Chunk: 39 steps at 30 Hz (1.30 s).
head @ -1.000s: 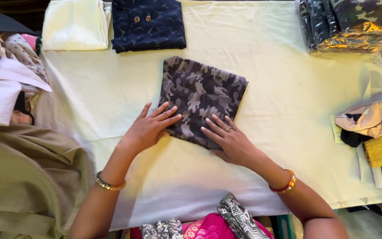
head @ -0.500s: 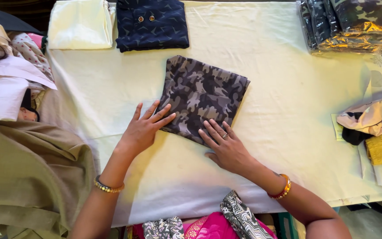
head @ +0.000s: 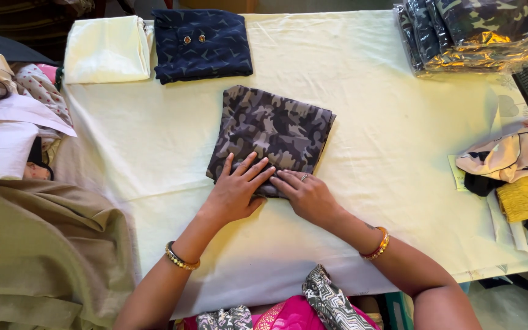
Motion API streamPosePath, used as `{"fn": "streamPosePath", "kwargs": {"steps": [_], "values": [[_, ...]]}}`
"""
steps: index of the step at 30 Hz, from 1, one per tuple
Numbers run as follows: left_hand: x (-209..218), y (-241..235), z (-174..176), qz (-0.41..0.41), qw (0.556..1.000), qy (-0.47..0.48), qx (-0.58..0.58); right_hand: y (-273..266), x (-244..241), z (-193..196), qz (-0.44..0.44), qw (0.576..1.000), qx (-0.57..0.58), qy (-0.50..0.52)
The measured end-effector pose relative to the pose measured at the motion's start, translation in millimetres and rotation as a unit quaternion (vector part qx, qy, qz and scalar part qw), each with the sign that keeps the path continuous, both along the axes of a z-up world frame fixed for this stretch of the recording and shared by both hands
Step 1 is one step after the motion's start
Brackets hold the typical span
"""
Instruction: The person folds a pair of camouflage-patterned pants on a white table, aligning the legs and waistband. They then place the folded pants into a clear plastic bag and seal it.
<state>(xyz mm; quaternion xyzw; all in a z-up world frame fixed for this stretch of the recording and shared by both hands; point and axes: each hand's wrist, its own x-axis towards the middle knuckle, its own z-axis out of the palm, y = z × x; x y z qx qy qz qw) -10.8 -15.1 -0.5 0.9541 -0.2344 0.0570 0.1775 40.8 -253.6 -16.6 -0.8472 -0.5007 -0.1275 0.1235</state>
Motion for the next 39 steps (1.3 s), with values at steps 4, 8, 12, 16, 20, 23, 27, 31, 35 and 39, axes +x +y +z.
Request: {"fn": "streamPosePath", "kwargs": {"steps": [4, 8, 12, 16, 20, 23, 27, 31, 35, 39], "values": [[7.0, -2.5, -16.8, 0.019, 0.999, -0.047, 0.011, -2.9, 13.5, 14.6, 0.000, 0.994, 0.079, 0.070], [23.8, -2.2, -33.0, 0.058, 0.987, -0.143, 0.054, -8.1, 24.5, 24.2, -0.014, 0.985, 0.160, 0.068], [50.7, -5.6, -11.5, 0.053, 0.980, -0.187, 0.051, -15.6, 36.0, 39.0, -0.056, 0.966, 0.252, 0.015], [80.2, -35.0, 60.5, 0.055, 0.994, -0.087, 0.034, -40.9, 59.3, 22.9, -0.123, 0.936, 0.329, -0.013], [120.4, -60.1, 105.7, 0.034, 0.992, -0.031, -0.114, -62.3, 75.0, 11.3, -0.182, 0.885, 0.426, -0.041], [156.7, -62.1, 113.0, 0.010, 0.962, -0.039, -0.271, -70.0, 74.5, 22.6, -0.184, 0.876, 0.438, -0.077], [156.4, -38.8, 110.7, -0.092, 0.649, 0.241, -0.716, -78.2, 73.3, 38.1, -0.193, 0.894, 0.395, -0.081], [109.1, 7.2, 57.9, 0.031, 0.591, 0.299, -0.749, -74.0, 80.1, 36.6, -0.193, 0.908, 0.371, -0.025], [75.0, 48.3, -13.7, 0.200, 0.586, 0.328, -0.713, -64.8, 93.0, -8.5, -0.218, 0.954, 0.201, 0.052], [60.1, 66.6, -32.9, 0.210, 0.671, 0.287, -0.650, -53.5, 89.8, -12.3, -0.213, 0.972, 0.072, 0.067]]}}
